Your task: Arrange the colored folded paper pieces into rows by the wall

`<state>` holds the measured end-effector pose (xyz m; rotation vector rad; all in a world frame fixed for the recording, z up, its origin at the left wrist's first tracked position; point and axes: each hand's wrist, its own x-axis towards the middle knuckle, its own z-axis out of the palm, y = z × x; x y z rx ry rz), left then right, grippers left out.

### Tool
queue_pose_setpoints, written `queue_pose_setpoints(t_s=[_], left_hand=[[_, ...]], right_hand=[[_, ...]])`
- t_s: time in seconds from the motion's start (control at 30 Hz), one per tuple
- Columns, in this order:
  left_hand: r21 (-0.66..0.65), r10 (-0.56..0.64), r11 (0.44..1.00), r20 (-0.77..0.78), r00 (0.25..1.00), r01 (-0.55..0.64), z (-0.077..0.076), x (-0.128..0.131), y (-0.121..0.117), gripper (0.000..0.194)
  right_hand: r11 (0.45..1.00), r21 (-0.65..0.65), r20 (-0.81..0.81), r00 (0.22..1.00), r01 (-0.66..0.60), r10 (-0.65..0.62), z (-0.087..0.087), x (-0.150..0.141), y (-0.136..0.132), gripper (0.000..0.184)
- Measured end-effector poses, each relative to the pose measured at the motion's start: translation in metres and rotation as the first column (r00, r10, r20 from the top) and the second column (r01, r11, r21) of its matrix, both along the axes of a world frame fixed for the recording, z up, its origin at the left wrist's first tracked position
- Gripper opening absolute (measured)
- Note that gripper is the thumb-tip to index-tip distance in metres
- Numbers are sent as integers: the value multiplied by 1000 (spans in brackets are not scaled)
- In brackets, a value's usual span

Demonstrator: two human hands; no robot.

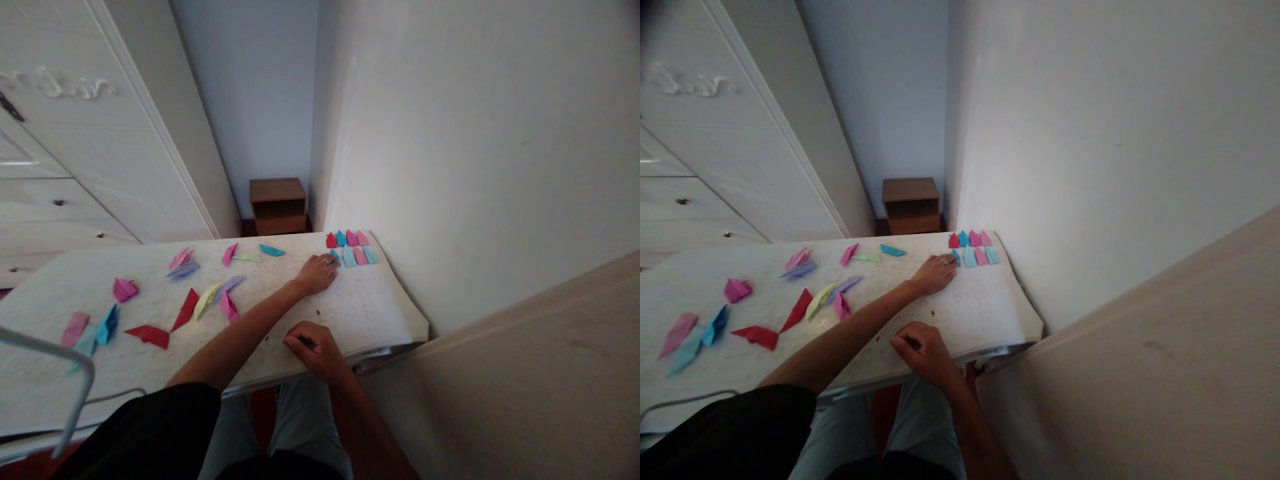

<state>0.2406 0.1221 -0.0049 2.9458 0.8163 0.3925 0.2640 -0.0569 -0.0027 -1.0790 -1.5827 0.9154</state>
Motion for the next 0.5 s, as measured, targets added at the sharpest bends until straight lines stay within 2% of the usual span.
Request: queue_pose_setpoints(t_s=[0.5], left_hand=[[-42,3,999,80,997,0,-5,4,2,43]], right_hand=[[1000,4,34,999,14,-14,3,-1,0,28]])
